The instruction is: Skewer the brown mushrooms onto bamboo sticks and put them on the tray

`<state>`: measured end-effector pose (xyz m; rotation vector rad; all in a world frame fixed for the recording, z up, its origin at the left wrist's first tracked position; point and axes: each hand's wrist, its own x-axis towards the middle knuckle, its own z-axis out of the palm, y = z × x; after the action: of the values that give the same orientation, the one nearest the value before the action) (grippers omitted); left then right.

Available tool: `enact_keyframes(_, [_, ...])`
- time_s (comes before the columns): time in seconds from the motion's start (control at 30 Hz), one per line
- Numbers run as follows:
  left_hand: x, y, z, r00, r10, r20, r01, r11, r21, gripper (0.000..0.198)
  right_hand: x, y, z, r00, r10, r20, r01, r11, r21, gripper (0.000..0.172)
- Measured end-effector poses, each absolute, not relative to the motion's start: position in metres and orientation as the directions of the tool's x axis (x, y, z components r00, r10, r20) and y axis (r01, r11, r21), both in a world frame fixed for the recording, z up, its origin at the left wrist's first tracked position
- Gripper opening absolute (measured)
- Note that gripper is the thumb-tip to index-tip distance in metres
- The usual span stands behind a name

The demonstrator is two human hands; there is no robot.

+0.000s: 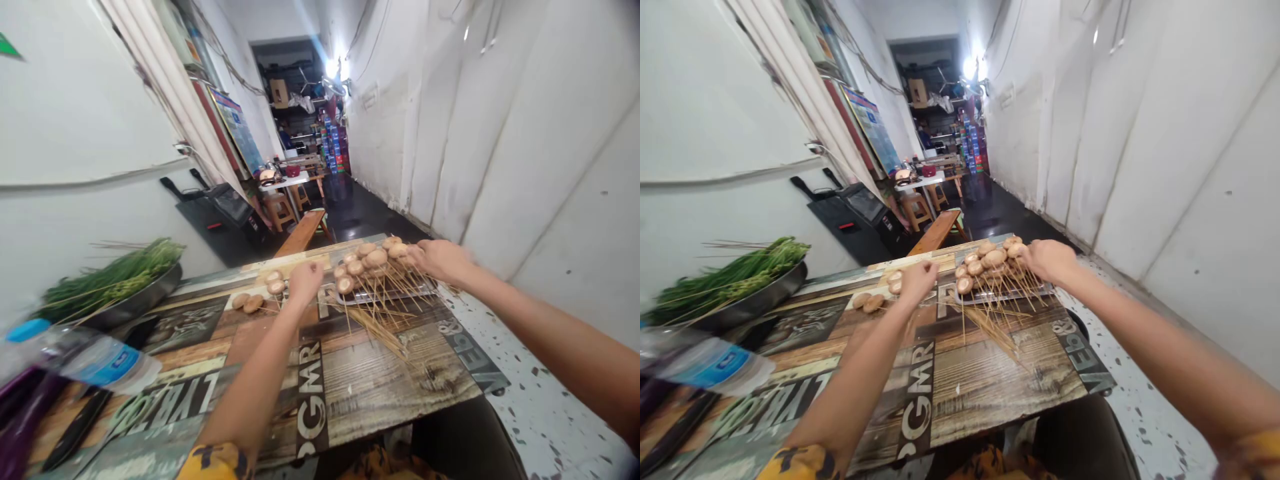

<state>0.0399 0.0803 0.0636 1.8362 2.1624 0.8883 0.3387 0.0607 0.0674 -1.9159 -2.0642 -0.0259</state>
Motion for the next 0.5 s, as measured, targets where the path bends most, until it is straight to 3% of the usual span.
enact_keyframes(0.1, [-0.036,0.073,0.074,-0.403,0.85,0.338,0.878,0.255,0.406,0.032,0.324,0.028,0.074,-0.057,0.872,0.487,0.974,0.155,-0.164,0.041])
enact_keyframes(0.17, [-0.076,0.066,0.072,-0.49,0.815,0.31,0.867,0.419,0.269,0.044,0.293,0.004,0.072,-0.176,0.826,0.535,0.937,0.307,-0.166,0.042])
enact_keyframes(0.27, [-0.103,0.06,0.057,-0.498,0.848,0.181,0.867,0.49,0.087,0.057,0.219,-0.009,0.057,-0.472,0.806,0.358,0.791,0.566,-0.231,0.039])
enact_keyframes(0.33, [-0.102,0.06,0.043,-0.465,0.876,0.13,0.885,0.461,0.061,0.061,0.163,0.003,0.042,-0.564,0.802,0.196,0.718,0.594,-0.363,0.034])
enact_keyframes(0.4, [-0.092,0.063,0.029,-0.451,0.882,0.136,0.892,0.447,0.058,0.065,0.113,0.027,0.028,-0.519,0.854,0.035,0.679,0.437,-0.59,0.028])
enact_keyframes(0.5, [-0.077,0.071,0.014,-0.452,0.875,0.175,0.891,0.435,0.126,0.059,0.061,0.065,0.013,-0.405,0.913,-0.052,0.7,0.273,-0.66,0.031])
